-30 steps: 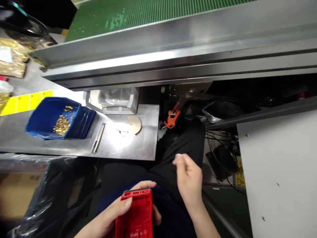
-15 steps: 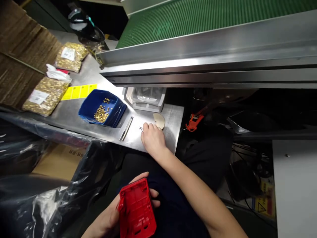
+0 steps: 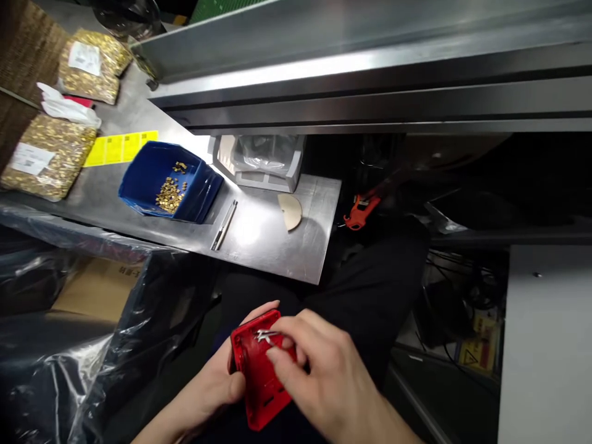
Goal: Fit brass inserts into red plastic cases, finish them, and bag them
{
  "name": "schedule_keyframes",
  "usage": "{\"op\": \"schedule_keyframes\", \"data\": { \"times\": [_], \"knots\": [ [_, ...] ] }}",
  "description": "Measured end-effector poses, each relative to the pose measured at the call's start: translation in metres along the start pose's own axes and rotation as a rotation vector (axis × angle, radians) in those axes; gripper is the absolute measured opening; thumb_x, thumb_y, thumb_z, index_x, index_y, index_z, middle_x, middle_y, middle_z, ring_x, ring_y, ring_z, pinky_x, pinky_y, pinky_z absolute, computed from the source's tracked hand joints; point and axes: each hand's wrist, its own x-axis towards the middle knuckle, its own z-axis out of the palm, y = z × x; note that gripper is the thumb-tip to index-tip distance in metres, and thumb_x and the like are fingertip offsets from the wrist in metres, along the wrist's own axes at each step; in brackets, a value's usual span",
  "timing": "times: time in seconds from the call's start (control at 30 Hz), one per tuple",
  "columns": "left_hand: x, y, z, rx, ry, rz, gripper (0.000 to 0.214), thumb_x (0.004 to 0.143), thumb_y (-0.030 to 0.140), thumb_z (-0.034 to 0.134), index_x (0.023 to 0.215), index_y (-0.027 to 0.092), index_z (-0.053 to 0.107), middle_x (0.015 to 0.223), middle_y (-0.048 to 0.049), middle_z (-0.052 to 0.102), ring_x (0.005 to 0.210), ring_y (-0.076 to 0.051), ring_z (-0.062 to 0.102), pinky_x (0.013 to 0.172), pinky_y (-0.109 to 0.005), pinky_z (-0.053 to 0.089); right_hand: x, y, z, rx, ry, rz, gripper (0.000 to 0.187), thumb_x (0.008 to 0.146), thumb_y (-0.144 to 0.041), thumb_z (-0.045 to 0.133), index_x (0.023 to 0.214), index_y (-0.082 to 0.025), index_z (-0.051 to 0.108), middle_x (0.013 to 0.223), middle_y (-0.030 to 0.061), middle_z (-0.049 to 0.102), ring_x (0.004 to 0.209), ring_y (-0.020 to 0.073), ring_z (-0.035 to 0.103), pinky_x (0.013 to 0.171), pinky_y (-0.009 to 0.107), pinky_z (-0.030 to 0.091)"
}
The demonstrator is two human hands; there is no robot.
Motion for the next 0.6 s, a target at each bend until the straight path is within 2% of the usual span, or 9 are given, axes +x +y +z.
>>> {"op": "schedule_keyframes", "data": {
  "times": [0.13, 0.37, 0.6],
  "knots": [
    [0.006, 0.003, 0.011, 0.058, 0.008, -0.002, 0.1, 0.075, 0.054, 0.086, 0.157, 0.034, 0.033, 0.148, -0.0139, 0.052, 0.132, -0.036, 0.055, 0.112, -0.048, 0.041, -0.007, -0.005, 0.013, -0.09, -0.026, -0.134, 0.021, 0.103, -0.02, 0.052, 0.119, -0.022, 0.065, 0.095, 0.0047, 0.066, 0.08, 0.0179, 0.063, 0.071, 0.03, 0.053],
    [0.007, 0.008, 0.019, 0.124, 0.011, -0.032, 0.102, 0.074, 0.058, 0.085, 0.158, 0.032, 0.032, 0.146, -0.0148, 0.055, 0.126, -0.035, 0.06, 0.109, -0.047, 0.043, -0.001, 0.003, 0.013, -0.109, -0.017, -0.168, 0.02, 0.103, -0.022, 0.052, 0.117, -0.021, 0.066, 0.095, 0.0058, 0.068, 0.082, 0.02, 0.065, 0.073, 0.032, 0.055],
    [0.007, 0.008, 0.022, 0.183, 0.04, -0.051, 0.109, 0.073, 0.064, 0.082, 0.161, 0.029, 0.028, 0.15, -0.0166, 0.052, 0.129, -0.037, 0.058, 0.113, -0.051, 0.04, -0.005, 0.002, 0.011, -0.208, 0.011, -0.237, 0.023, 0.104, -0.02, 0.049, 0.12, -0.018, 0.066, 0.094, 0.007, 0.068, 0.08, 0.02, 0.065, 0.071, 0.033, 0.056]
  ]
}}
